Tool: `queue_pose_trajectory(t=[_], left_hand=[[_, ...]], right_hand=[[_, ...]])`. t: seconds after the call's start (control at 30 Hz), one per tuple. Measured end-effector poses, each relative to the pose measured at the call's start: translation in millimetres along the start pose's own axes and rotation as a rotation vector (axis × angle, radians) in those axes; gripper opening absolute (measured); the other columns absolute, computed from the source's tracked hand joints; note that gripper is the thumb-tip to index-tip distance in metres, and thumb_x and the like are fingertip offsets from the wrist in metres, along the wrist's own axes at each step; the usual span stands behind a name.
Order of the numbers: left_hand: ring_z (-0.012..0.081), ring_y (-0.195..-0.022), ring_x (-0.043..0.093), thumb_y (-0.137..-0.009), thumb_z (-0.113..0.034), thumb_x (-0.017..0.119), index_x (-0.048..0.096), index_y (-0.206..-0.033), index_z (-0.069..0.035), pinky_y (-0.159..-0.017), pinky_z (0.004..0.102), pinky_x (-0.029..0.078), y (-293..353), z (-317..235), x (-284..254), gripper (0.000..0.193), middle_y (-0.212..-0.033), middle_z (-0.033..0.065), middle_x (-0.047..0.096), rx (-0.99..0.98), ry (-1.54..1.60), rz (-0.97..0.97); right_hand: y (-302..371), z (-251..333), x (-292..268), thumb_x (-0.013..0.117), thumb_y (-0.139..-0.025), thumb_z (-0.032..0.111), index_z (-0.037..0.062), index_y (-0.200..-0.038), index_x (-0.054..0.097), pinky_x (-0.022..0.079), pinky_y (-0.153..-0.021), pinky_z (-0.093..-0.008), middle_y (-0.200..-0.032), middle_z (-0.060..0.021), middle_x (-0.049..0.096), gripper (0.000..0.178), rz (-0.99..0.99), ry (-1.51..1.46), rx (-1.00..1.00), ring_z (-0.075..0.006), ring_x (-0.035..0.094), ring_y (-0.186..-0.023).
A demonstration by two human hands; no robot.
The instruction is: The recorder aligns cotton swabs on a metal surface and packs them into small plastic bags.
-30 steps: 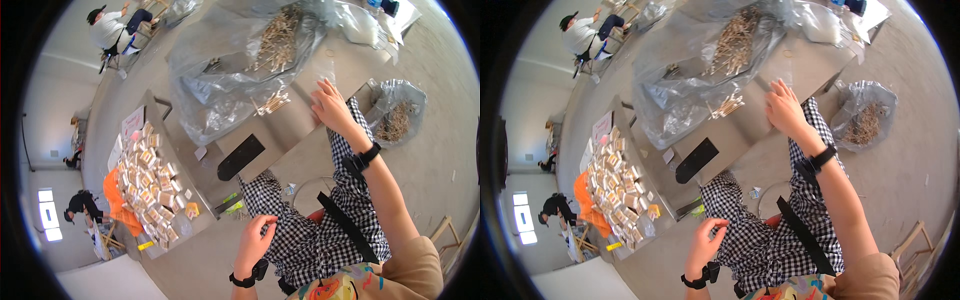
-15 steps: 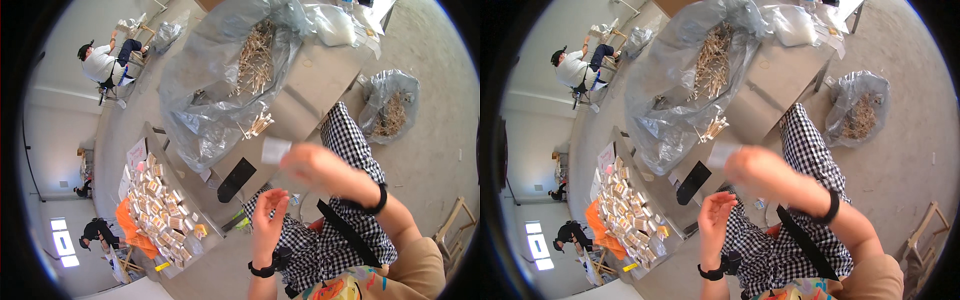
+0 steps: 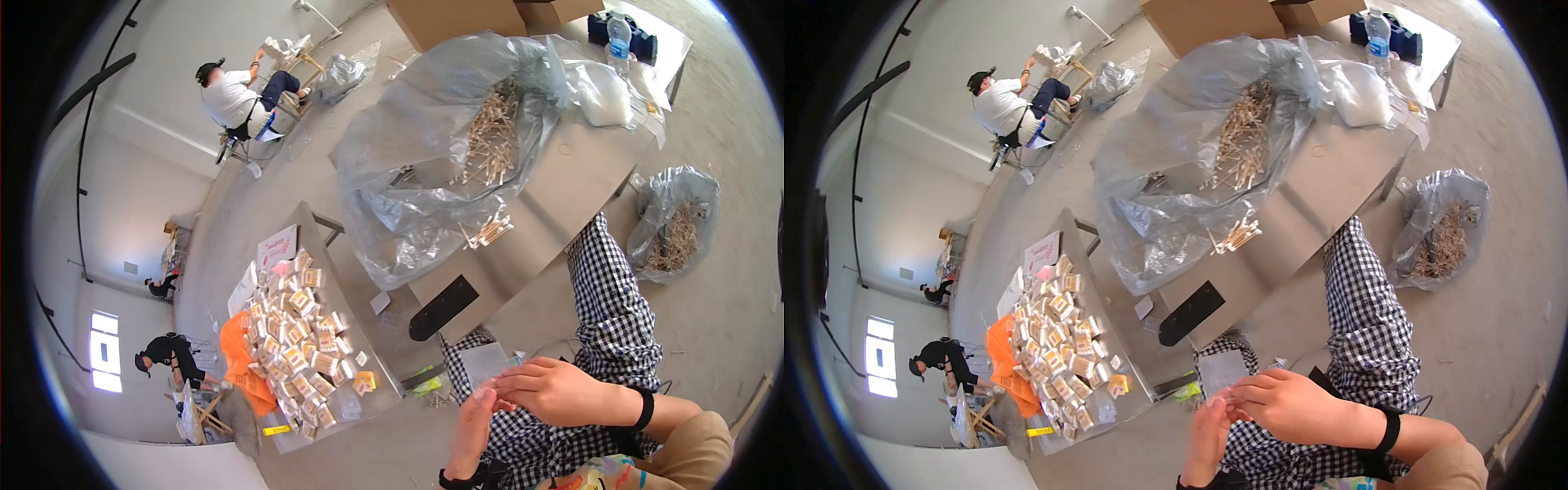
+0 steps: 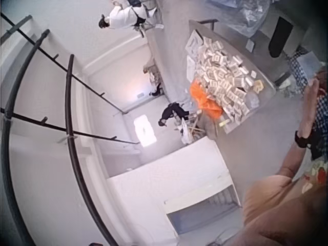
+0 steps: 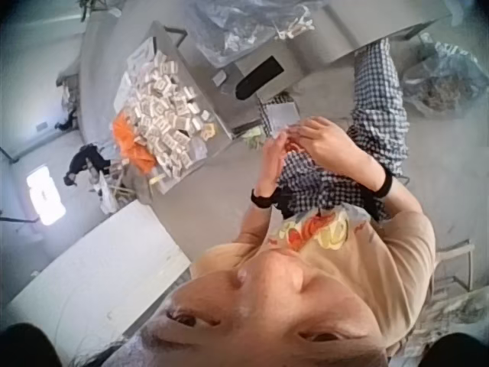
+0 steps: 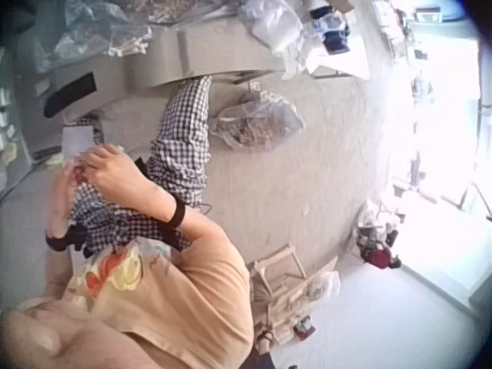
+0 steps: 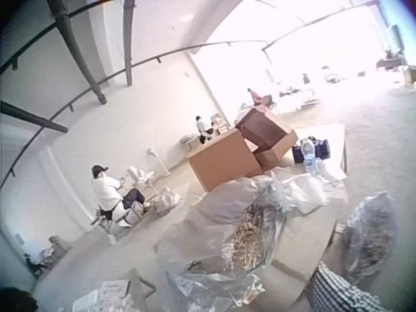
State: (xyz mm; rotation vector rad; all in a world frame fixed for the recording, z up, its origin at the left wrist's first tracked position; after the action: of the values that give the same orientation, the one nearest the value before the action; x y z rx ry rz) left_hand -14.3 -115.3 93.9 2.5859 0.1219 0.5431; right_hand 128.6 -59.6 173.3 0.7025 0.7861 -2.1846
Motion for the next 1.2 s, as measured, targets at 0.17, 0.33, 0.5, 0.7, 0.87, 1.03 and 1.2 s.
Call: queue_pose_trajectory(t=[0.17, 0.33, 0.5, 0.7, 0.87, 1.03, 1.2], left_hand=[[0.0190, -0.098, 0.062, -0.099, -0.011, 0.046, 0.054, -0.123, 0.005, -0.083, 0.0342, 0.051, 8.8, 22.5, -27.4, 0.029, -0.112, 0.0115, 0.063, -0.047, 0.007, -0.023], [0.0125, -0.075, 0.063, -0.099, -0.013, 0.054, 0.062, -0.114, 0.004, -0.068, 0.0255, 0.052, 16.8, 14.9, -28.2, 0.025, -0.091, 0.0074, 0.068, 0.054, -0.351, -0.141], [0.0102, -0.068, 0.061, -0.098, -0.012, 0.056, 0.065, -0.108, 0.002, -0.060, 0.0213, 0.048, 23.3, 6.4, -24.9, 0.020, -0.083, 0.0062, 0.066, 0.105, -0.350, -0.118], [0.0057, -0.065, 0.056, -0.097, -0.010, 0.057, 0.065, -0.107, 0.001, -0.054, 0.0178, 0.042, 21.1, -1.3, -15.7, 0.016, -0.079, 0.0034, 0.064, 0.144, -0.172, -0.076], [0.0036, -0.057, 0.052, -0.095, -0.009, 0.061, 0.066, -0.097, 0.001, -0.049, 0.0172, 0.039, 22.0, -9.3, -13.9, 0.011, -0.070, 0.0007, 0.060, 0.144, -0.304, -0.168], [0.0029, -0.055, 0.050, -0.092, -0.009, 0.065, 0.066, -0.093, 0.001, -0.048, 0.0170, 0.037, 22.9, -17.4, -10.2, 0.010, -0.067, -0.0010, 0.059, 0.292, -0.439, -0.158], [0.0033, -0.055, 0.050, -0.091, -0.009, 0.066, 0.067, -0.089, 0.001, -0.048, 0.0178, 0.037, 23.0, -24.7, -7.4, 0.010, -0.067, -0.0004, 0.060, 0.397, -0.536, -0.155]], right_hand=[[-8.1, 13.2, 12.4, 0.062, -0.079, 0.012, -0.0019, -0.094, 0.065, 0.046, -0.094, -0.0364, -0.113, -0.0126, 0.063, 0.020, 0.039, 0.049, -0.017, -0.0257, 0.058, -0.113], [-11.9, 18.5, 17.4, 0.061, -0.080, 0.011, -0.0020, -0.099, 0.062, 0.047, -0.093, -0.0372, -0.108, -0.0143, 0.064, 0.024, 0.036, 0.028, -0.010, -0.0278, 0.061, -0.107], [-11.7, 17.9, 18.4, 0.063, -0.077, 0.009, -0.0017, -0.110, 0.059, 0.051, -0.085, -0.0378, -0.107, -0.0134, 0.065, 0.034, 0.031, -0.067, 0.108, -0.0290, 0.065, -0.097], [-12.5, 19.3, 11.0, 0.066, -0.080, 0.009, -0.0012, -0.111, 0.059, 0.054, -0.078, -0.0374, -0.101, -0.0132, 0.067, 0.033, -0.017, -0.142, 0.183, -0.0284, 0.066, -0.091], [-13.7, 17.6, 11.7, 0.066, -0.082, 0.008, 0.0008, -0.114, 0.060, 0.055, -0.070, -0.0357, -0.098, -0.0130, 0.067, 0.033, 0.023, -0.229, 0.277, -0.0292, 0.067, -0.082], [-11.6, 7.3, 13.8, 0.065, -0.082, 0.006, 0.0049, -0.112, 0.064, 0.055, -0.065, -0.0354, -0.090, -0.0126, 0.069, 0.030, -0.001, -0.339, 0.379, -0.0307, 0.067, -0.073], [-15.5, 1.2, 10.2, 0.065, -0.082, 0.004, 0.0042, -0.105, 0.067, 0.055, -0.065, -0.0358, -0.087, -0.0143, 0.070, 0.024, -0.039, -0.437, 0.374, -0.0309, 0.068, -0.072]])
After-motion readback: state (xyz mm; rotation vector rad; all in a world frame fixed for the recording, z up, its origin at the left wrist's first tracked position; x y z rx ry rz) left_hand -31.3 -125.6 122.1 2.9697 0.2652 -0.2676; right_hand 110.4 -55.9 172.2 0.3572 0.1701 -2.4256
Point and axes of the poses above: each hand's wrist, its own y-axis away from the middle knuckle, its own x-axis out of the palm, z = x × y, the point moved 6 cm from there along -y, towards the middle knuckle
